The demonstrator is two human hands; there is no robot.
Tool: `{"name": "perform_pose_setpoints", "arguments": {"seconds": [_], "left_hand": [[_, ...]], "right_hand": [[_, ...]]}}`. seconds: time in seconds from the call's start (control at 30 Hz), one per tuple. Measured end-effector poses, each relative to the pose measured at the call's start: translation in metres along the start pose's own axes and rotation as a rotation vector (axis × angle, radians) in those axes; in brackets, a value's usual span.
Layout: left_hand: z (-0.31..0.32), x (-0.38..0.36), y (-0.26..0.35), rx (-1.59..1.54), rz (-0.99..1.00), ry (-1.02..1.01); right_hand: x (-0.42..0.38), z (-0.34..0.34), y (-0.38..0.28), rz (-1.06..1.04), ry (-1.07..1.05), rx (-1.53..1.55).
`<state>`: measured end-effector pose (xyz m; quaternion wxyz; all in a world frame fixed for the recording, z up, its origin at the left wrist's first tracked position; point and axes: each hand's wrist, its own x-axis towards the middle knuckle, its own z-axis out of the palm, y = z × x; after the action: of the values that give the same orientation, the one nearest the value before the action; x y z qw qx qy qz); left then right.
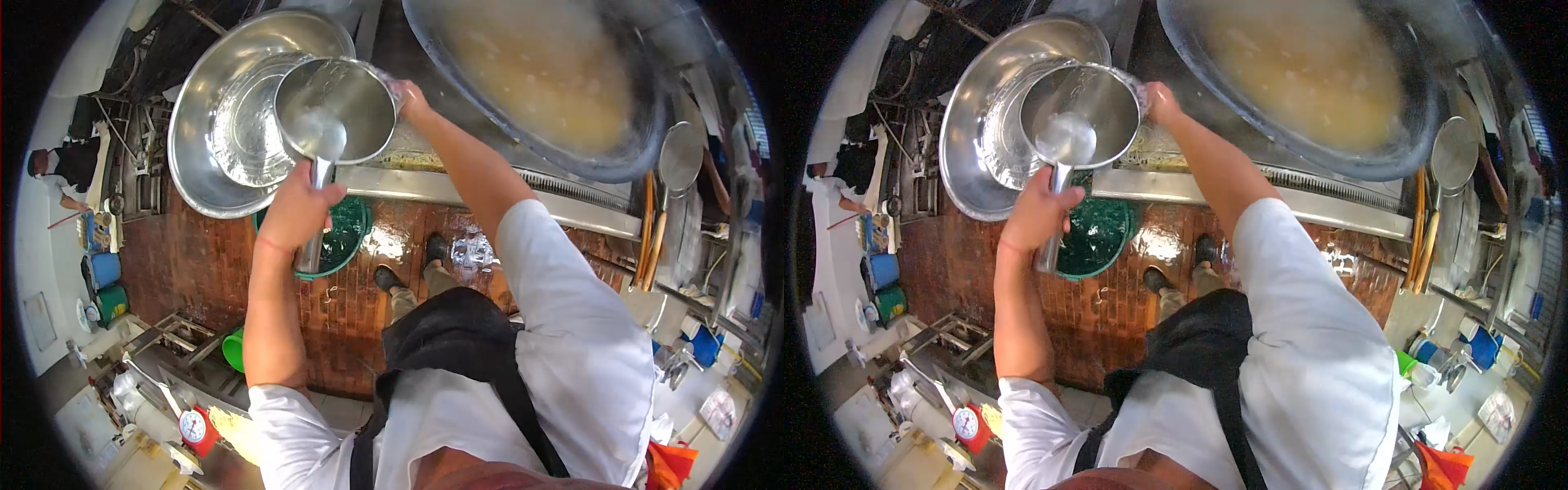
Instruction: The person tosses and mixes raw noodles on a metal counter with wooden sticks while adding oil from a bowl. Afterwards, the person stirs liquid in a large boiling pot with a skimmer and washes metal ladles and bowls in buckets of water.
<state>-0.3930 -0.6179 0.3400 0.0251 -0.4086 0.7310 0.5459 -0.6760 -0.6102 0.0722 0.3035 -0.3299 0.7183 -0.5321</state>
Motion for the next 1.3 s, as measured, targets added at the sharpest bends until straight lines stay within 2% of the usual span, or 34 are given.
{"name": "perform_pose_setpoints", "arguments": {"seconds": [0.03,0.07,0.1,0.2,0.23,0.43,0.53,0.6,0.63,0.67,0.77,0.87,0.97,1.03,1.07,1.1,1.17,1.27,1.3], "left_hand": [[-0.001,0.01,0.004,0.047,0.007,-0.011],[-0.001,0.019,0.006,0.093,0.013,-0.022],[-0.002,0.026,0.01,0.137,0.022,-0.03],[0.002,0.037,0.025,0.231,0.045,0.012],[0.0,0.049,0.019,0.237,0.066,-0.018],[0.008,0.074,0.013,0.25,0.082,-0.04],[0.014,0.08,0.008,0.259,0.082,-0.027],[0.015,0.085,0.005,0.28,0.086,-0.023],[0.017,0.087,0.003,0.301,0.085,-0.027],[0.02,0.087,0.002,0.321,0.091,-0.031],[0.024,0.085,0.009,0.358,0.091,-0.05],[0.029,0.092,-0.003,0.412,0.136,-0.015],[0.04,0.104,-0.018,0.477,0.161,-0.009],[0.046,0.107,-0.017,0.542,0.165,-0.013],[0.05,0.106,-0.016,0.588,0.165,-0.008],[0.053,0.105,-0.015,0.635,0.167,-0.002],[0.058,0.1,-0.016,0.696,0.235,0.049],[0.061,0.092,-0.012,0.771,0.237,0.107],[0.064,0.089,-0.01,0.791,0.223,0.117]], "right_hand": [[-0.004,-0.001,0.003,-0.186,0.066,-0.46],[0.03,-0.002,0.047,-0.027,-0.053,-0.651],[0.043,-0.006,0.047,0.11,-0.204,-0.854],[0.033,-0.013,0.051,-0.307,-0.317,-1.497],[0.026,-0.016,0.045,-0.306,-0.362,-1.553],[0.014,-0.033,0.043,-0.058,-0.45,-1.126],[-0.018,-0.049,0.022,0.189,-0.323,-0.821],[-0.038,-0.066,0.077,-0.179,-0.33,-1.068],[-0.067,-0.089,0.06,-0.04,-0.462,-1.098],[-0.075,-0.104,0.088,0.158,-0.674,-1.362],[-0.152,-0.192,0.145,0.332,-0.403,-1.358],[-0.162,-0.229,0.277,0.507,-0.213,-1.247],[-0.139,-0.142,0.16,0.364,-0.505,-1.204],[-0.086,-0.079,0.234,-0.214,-0.861,-1.356],[-0.094,-0.037,0.103,0.154,-0.662,-1.053],[-0.074,-0.011,0.153,0.112,-0.51,-0.807],[-0.085,0.017,0.054,0.165,-0.342,-0.657],[-0.077,-0.004,0.045,-0.028,-0.191,-0.641],[-0.071,-0.012,0.056,0.046,-0.141,-0.576]]}}
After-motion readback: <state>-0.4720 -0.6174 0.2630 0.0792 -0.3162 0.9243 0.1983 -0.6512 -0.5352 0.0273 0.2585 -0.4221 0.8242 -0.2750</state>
